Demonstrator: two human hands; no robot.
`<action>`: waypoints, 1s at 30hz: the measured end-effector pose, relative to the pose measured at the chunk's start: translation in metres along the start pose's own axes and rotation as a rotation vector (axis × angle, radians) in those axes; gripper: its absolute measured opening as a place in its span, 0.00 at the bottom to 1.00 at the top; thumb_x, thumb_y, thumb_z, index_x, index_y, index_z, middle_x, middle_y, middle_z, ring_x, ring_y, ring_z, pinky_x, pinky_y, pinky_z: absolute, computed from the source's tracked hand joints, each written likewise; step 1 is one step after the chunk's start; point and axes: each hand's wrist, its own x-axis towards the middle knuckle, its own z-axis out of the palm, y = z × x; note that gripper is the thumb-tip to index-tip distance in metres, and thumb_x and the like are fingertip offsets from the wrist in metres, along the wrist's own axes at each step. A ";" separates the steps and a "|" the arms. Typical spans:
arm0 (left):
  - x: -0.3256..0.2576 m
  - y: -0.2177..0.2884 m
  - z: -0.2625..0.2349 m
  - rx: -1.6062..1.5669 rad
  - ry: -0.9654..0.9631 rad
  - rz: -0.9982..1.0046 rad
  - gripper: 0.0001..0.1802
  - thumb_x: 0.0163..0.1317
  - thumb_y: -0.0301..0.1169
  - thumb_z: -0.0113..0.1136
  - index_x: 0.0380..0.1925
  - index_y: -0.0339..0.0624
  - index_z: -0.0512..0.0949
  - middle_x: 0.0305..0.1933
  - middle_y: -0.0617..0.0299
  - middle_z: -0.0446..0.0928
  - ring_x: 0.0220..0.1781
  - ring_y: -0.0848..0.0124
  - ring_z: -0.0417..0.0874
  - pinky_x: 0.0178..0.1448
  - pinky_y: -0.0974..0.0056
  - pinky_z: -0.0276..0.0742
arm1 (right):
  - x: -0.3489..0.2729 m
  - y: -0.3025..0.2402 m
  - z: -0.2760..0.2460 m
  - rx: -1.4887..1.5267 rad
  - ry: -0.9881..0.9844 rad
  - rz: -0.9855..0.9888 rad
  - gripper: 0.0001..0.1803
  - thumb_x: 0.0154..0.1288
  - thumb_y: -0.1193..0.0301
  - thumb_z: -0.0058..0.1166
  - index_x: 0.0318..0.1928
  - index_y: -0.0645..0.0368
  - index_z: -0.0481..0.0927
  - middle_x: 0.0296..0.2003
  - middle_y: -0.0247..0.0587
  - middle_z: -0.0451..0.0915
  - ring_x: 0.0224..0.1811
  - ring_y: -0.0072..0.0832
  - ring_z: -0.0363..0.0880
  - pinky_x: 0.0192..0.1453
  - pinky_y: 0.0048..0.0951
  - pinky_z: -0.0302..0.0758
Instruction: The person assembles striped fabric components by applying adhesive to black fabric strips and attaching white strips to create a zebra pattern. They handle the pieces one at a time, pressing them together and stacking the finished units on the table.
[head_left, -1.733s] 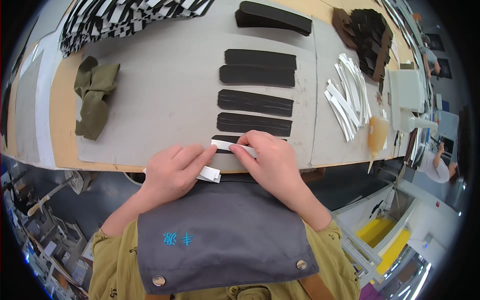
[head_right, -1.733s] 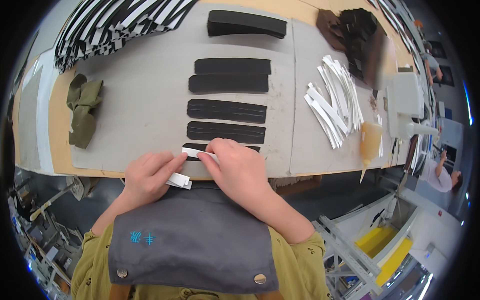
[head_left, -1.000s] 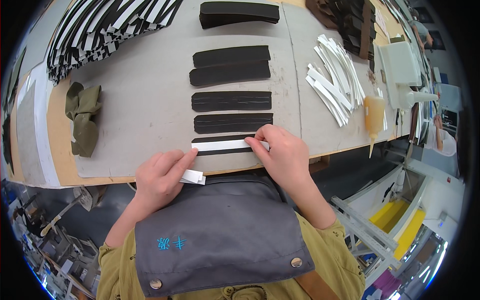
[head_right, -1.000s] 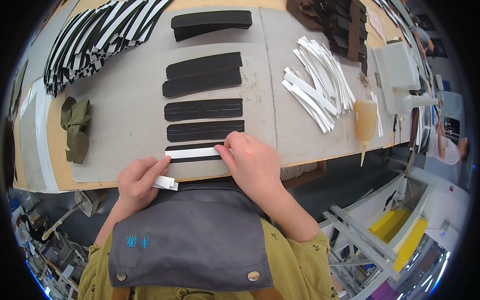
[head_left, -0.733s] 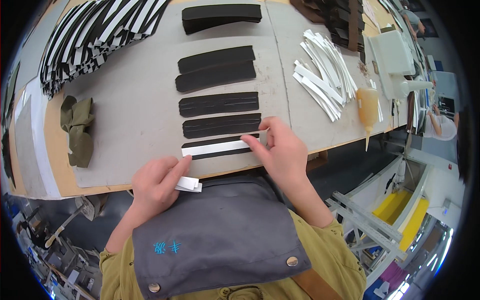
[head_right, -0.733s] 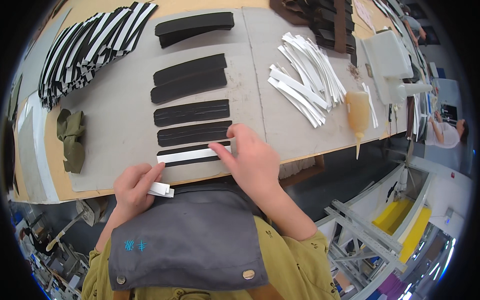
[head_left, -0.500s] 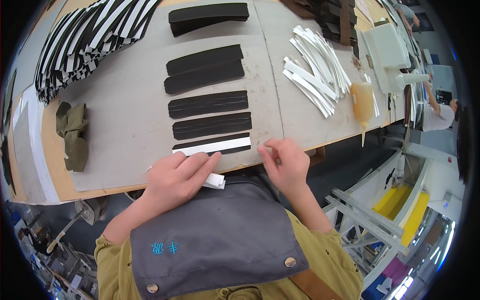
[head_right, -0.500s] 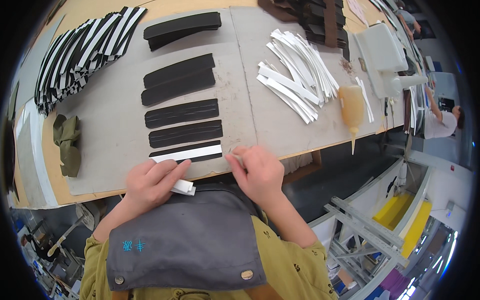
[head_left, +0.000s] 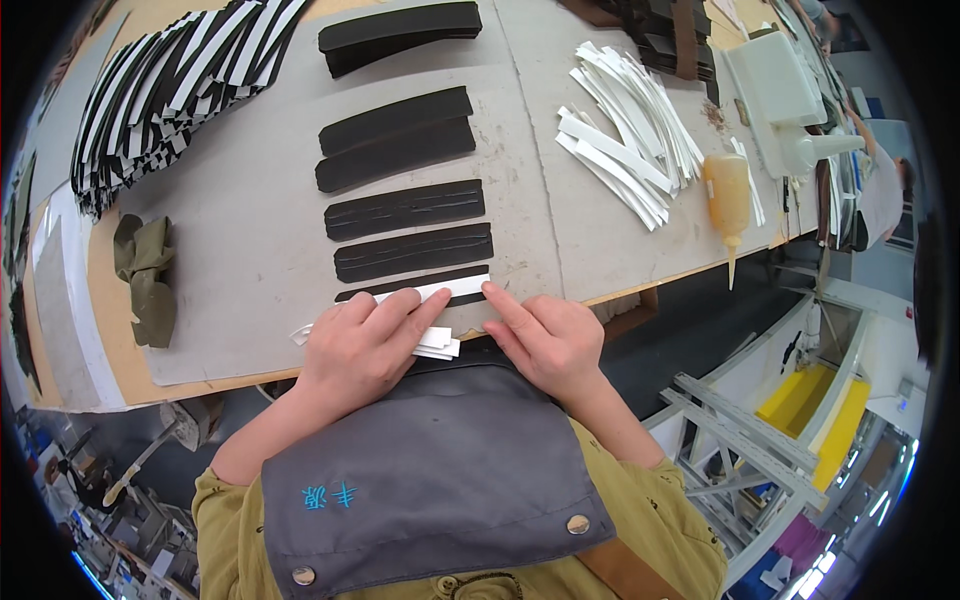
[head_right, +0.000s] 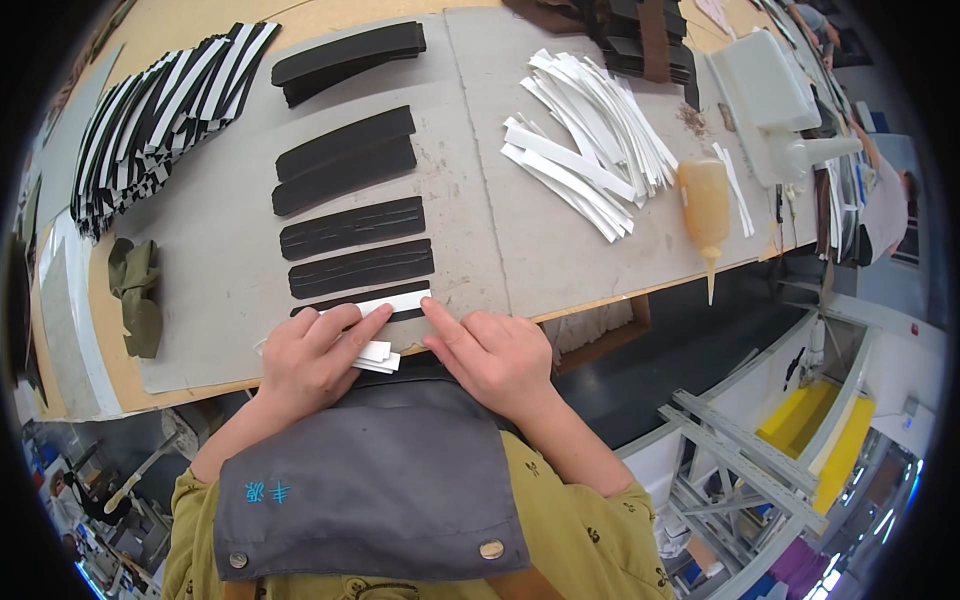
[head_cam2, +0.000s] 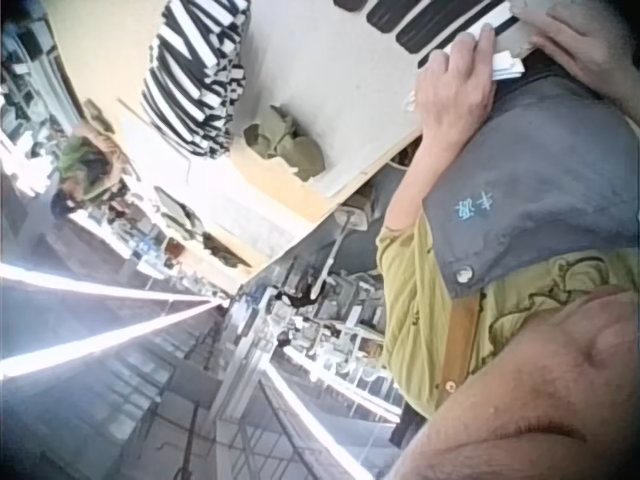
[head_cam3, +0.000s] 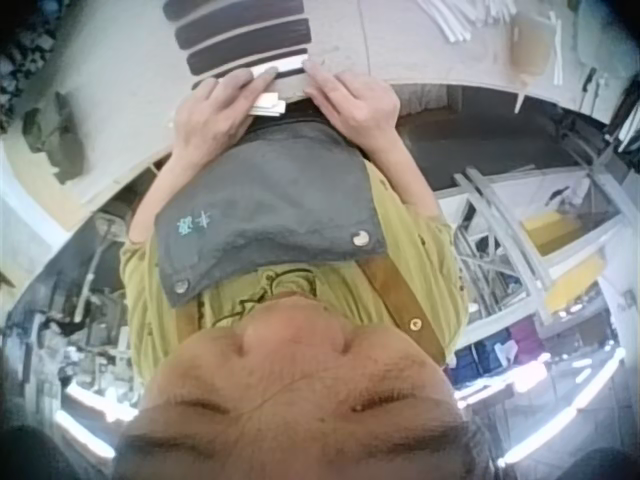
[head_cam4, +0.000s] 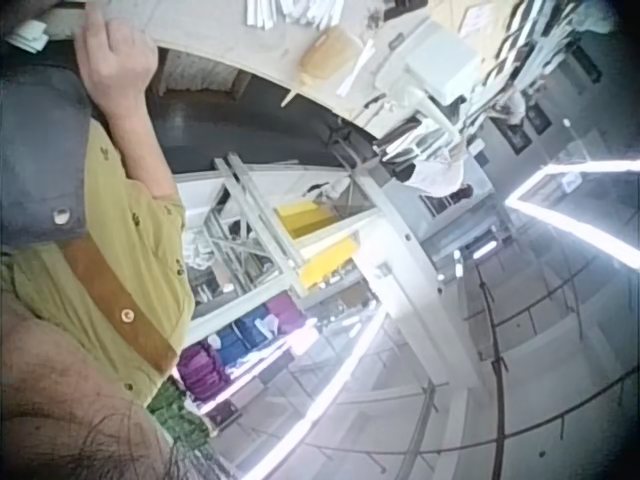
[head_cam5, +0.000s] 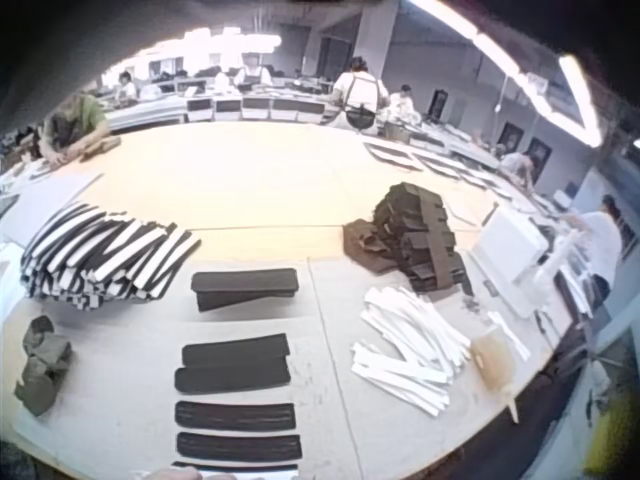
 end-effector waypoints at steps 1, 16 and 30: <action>0.000 0.000 0.000 0.007 -0.003 0.001 0.32 0.47 0.32 0.72 0.58 0.56 0.88 0.44 0.74 0.78 0.29 0.74 0.71 0.30 0.68 0.71 | 0.000 0.000 0.000 0.000 -0.002 -0.001 0.24 0.56 0.67 0.74 0.56 0.48 0.90 0.23 0.27 0.72 0.20 0.25 0.70 0.25 0.30 0.65; -0.007 -0.015 -0.031 -0.286 0.009 -0.180 0.21 0.63 0.33 0.63 0.58 0.49 0.83 0.43 0.67 0.77 0.33 0.73 0.73 0.37 0.69 0.71 | 0.005 0.003 -0.005 0.017 -0.081 -0.033 0.23 0.56 0.66 0.74 0.55 0.45 0.90 0.23 0.25 0.70 0.22 0.23 0.71 0.25 0.29 0.66; -0.007 -0.011 -0.054 -1.840 -0.324 -0.974 0.24 0.85 0.51 0.33 0.47 0.43 0.72 0.37 0.68 0.67 0.31 0.80 0.63 0.33 0.72 0.64 | 0.078 -0.043 0.007 0.834 -0.056 0.143 0.16 0.61 0.76 0.74 0.48 0.58 0.83 0.44 0.36 0.84 0.34 0.23 0.80 0.36 0.24 0.79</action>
